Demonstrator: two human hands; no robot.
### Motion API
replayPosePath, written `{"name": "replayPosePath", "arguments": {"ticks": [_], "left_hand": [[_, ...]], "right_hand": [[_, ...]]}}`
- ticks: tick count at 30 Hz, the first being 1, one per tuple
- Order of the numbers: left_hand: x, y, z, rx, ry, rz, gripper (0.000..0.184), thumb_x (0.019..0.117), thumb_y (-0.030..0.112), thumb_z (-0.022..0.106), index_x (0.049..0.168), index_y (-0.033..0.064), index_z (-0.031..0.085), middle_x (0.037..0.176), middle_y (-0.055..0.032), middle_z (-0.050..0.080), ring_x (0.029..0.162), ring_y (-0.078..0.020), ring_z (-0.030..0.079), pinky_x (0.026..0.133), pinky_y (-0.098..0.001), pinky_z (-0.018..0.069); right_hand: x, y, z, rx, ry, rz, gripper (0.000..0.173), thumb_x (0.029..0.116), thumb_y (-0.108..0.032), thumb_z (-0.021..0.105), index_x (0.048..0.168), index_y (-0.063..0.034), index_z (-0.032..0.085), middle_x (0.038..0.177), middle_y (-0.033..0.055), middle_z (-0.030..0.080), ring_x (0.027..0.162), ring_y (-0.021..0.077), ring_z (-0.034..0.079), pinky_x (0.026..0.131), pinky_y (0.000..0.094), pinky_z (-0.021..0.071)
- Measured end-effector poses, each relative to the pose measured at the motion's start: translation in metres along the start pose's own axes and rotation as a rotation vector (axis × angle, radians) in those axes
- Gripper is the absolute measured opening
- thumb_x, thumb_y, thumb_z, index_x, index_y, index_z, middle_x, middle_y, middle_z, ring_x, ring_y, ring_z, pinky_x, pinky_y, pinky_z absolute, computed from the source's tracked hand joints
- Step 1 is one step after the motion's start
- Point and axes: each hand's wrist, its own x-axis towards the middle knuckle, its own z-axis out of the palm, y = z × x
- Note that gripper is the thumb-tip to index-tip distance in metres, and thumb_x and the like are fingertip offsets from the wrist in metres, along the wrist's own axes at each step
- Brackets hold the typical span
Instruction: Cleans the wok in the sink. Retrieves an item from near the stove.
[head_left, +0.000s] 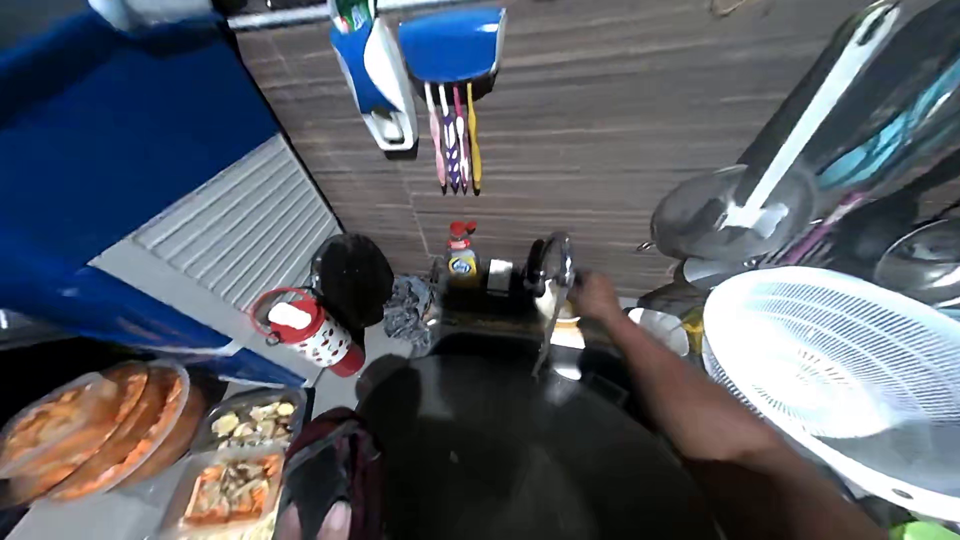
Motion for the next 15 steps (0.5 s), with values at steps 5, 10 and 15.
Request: {"name": "replayPosePath", "arguments": {"ticks": [5, 10, 15], "left_hand": [[0.0, -0.006, -0.001, 0.027, 0.054, 0.0, 0.071, 0.0938, 0.038, 0.068, 0.146, 0.0033, 0.035, 0.126, 0.0033, 0.064, 0.113, -0.004, 0.064, 0.096, -0.0262, 0.0566], [0.001, -0.009, 0.002, -0.043, 0.056, 0.031, 0.046, 0.096, 0.011, 0.058, 0.138, 0.0033, 0.04, 0.117, 0.0047, 0.067, 0.106, -0.0041, 0.066, 0.093, -0.0259, 0.0583], [0.005, -0.011, -0.003, -0.088, -0.025, 0.09, 0.04, 0.0947, 0.011, 0.062, 0.131, 0.0086, 0.046, 0.111, 0.0071, 0.069, 0.101, -0.0049, 0.068, 0.088, -0.0257, 0.0594]], "right_hand": [[-0.078, -0.002, -0.025, 0.054, -0.164, -0.086, 0.026, 0.0992, -0.028, 0.066, 0.104, -0.0029, 0.072, 0.09, 0.0196, 0.07, 0.078, 0.0351, 0.068, 0.073, 0.0615, 0.0556], [-0.148, 0.035, 0.04, -0.582, -0.819, -0.078, 0.046, 0.0955, -0.034, 0.07, 0.122, 0.0036, 0.066, 0.122, 0.0289, 0.065, 0.118, 0.0469, 0.061, 0.1, 0.0672, 0.0469], [-0.139, 0.043, 0.128, -0.593, -0.734, -0.205, 0.045, 0.0987, -0.029, 0.064, 0.131, 0.0017, 0.062, 0.141, 0.0264, 0.056, 0.133, 0.0448, 0.052, 0.109, 0.064, 0.0433]]}}
